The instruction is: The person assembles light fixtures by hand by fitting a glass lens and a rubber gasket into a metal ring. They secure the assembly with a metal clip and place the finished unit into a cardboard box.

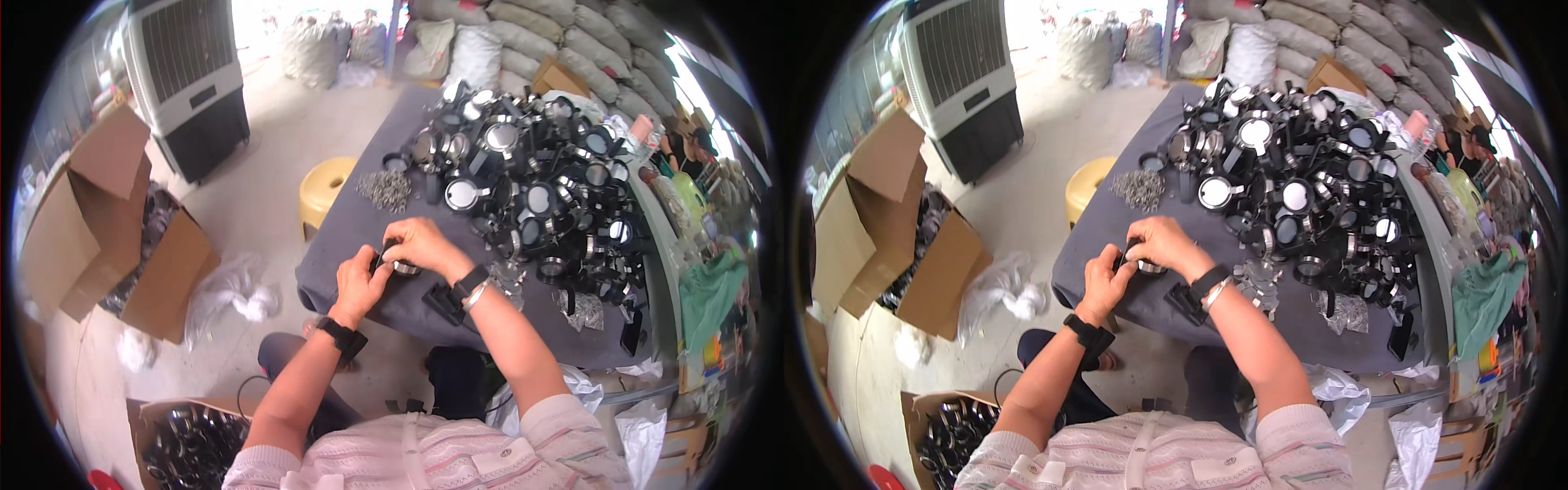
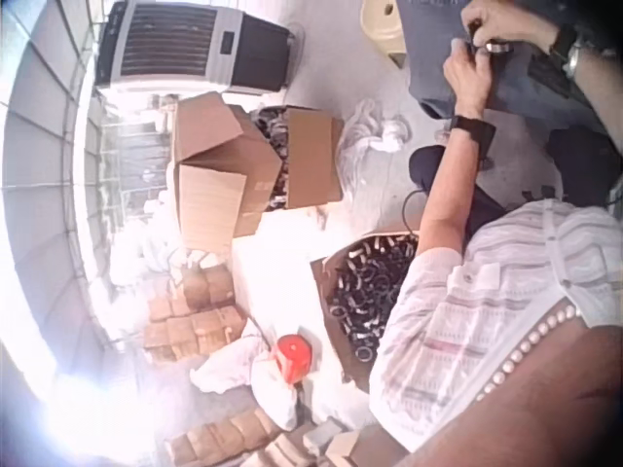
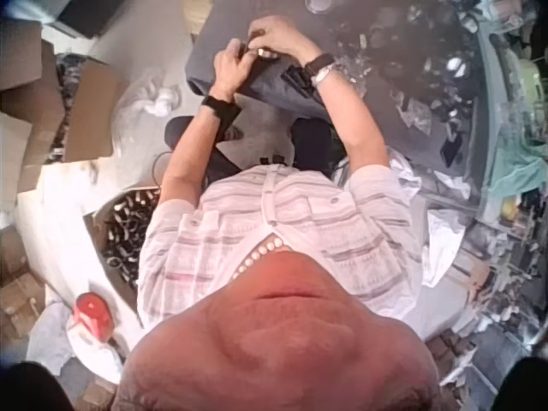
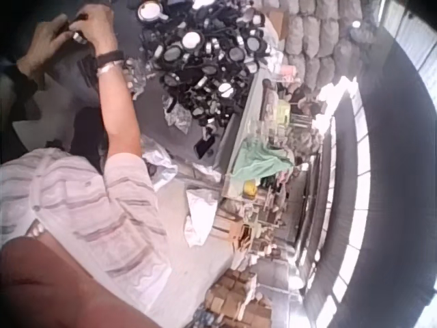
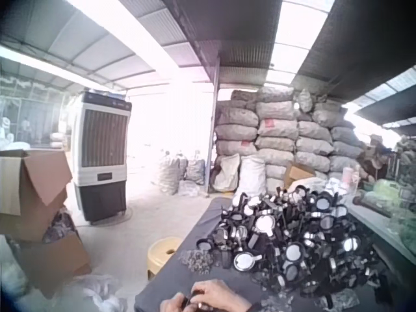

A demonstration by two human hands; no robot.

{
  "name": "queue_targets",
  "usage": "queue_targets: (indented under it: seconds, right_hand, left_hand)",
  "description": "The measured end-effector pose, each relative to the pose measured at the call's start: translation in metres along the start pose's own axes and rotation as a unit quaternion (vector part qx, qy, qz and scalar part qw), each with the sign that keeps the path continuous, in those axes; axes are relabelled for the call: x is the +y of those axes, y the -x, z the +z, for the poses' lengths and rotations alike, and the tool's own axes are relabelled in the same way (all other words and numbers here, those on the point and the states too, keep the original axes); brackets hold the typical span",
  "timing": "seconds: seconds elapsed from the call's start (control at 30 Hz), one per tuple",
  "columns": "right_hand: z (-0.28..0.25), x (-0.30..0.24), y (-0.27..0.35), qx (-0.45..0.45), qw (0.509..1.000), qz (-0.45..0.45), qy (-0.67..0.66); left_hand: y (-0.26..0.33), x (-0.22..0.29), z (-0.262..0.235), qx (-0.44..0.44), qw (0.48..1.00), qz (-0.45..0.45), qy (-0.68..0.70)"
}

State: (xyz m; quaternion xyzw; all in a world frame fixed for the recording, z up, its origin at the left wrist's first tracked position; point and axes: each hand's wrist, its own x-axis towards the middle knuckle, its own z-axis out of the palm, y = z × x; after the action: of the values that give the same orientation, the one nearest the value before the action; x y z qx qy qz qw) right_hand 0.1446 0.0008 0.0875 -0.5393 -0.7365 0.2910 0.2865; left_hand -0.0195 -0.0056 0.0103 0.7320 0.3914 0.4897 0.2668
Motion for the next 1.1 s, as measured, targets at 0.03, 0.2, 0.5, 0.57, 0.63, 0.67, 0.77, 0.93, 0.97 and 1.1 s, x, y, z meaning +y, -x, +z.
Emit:
queue_targets:
  seconds: [0.03, 0.2, 0.5, 0.57, 0.63, 0.67, 0.77, 0.93, 0.97, 1.1]
  right_hand:
    - [0.003, 0.002, 0.008, 0.059, 0.997, -0.029, 0.025]
    - [0.022, 0.03, 0.053, 0.203, 0.966, -0.012, -0.159]
    - [-0.04, 0.026, 0.181, 0.448, 0.857, -0.008, -0.254]
    - [-0.046, 0.045, 0.203, 0.481, 0.846, 0.013, -0.229]
    - [-0.041, 0.039, 0.209, 0.477, 0.854, 0.031, -0.208]
    - [-0.035, 0.035, 0.207, 0.454, 0.861, 0.03, -0.226]
    - [-0.027, 0.018, 0.183, 0.382, 0.898, 0.01, -0.219]
    - [-0.005, 0.004, 0.119, 0.278, 0.955, -0.046, -0.089]
    - [0.006, 0.006, 0.1, 0.252, 0.962, -0.089, -0.058]
    - [0.028, 0.0, 0.061, 0.19, 0.976, -0.102, -0.006]
  left_hand:
    - [-0.001, 0.001, 0.003, 0.004, 1.0, -0.005, -0.009]
    - [0.0, 0.008, 0.008, -0.032, 0.998, 0.042, -0.022]
    - [0.007, 0.009, 0.006, -0.018, 1.0, 0.004, -0.003]
    - [0.005, 0.008, 0.005, -0.022, 1.0, 0.004, 0.009]
    - [0.009, 0.007, -0.003, -0.019, 1.0, -0.013, 0.007]
    - [0.006, 0.0, 0.0, -0.018, 1.0, -0.023, 0.002]
    - [-0.006, -0.018, -0.001, -0.087, 0.993, -0.029, 0.07]
    - [-0.009, -0.002, 0.004, -0.118, 0.96, -0.139, 0.214]
    - [-0.007, -0.011, 0.007, -0.082, 0.968, -0.101, 0.212]
    - [0.0, -0.023, 0.007, -0.057, 0.977, -0.066, 0.196]
